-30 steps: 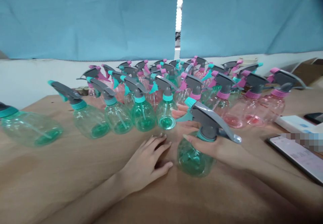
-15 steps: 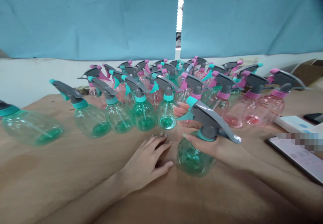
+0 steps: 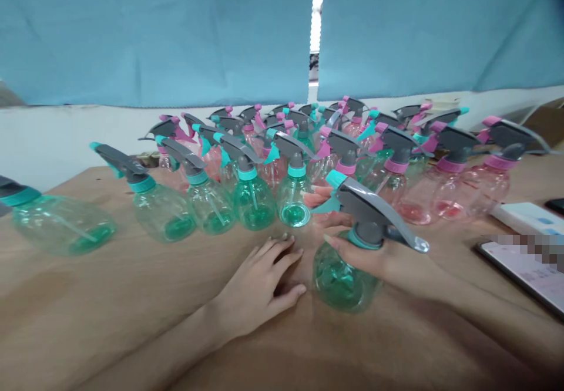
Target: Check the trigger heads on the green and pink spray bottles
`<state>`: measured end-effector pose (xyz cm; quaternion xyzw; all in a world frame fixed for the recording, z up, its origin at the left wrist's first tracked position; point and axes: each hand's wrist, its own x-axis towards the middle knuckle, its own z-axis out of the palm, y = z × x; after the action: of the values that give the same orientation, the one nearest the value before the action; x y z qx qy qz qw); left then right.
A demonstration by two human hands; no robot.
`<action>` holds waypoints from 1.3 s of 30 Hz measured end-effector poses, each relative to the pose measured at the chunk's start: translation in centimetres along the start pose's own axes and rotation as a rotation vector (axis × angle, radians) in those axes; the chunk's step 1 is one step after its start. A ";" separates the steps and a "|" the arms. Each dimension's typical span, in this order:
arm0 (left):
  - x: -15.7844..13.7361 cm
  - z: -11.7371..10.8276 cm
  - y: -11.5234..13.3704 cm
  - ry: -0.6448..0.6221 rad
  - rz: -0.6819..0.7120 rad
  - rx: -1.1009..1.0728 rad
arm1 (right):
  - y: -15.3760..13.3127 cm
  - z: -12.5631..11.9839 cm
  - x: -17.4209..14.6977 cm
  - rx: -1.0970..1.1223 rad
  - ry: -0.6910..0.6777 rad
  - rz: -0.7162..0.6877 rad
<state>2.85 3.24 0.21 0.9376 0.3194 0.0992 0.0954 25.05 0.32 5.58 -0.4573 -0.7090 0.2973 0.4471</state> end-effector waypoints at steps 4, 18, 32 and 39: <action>0.0 0.0 0.0 0.003 0.001 -0.006 | 0.1 0.1 -0.1 0.047 0.018 0.045; 0.0 0.0 -0.1 -0.018 0.002 0.003 | -0.4 -0.1 0.0 0.117 -0.007 0.049; 0.1 -0.1 0.1 -0.010 -0.001 -0.001 | 0.8 -0.8 0.6 0.024 -0.115 -0.019; 0.1 -0.2 0.1 -0.007 -0.005 0.015 | -1.0 -0.6 0.8 0.037 -0.083 -0.004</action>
<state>2.98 3.25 0.41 0.9378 0.3221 0.0932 0.0896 25.11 0.69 6.96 -0.4348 -0.7222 0.3283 0.4261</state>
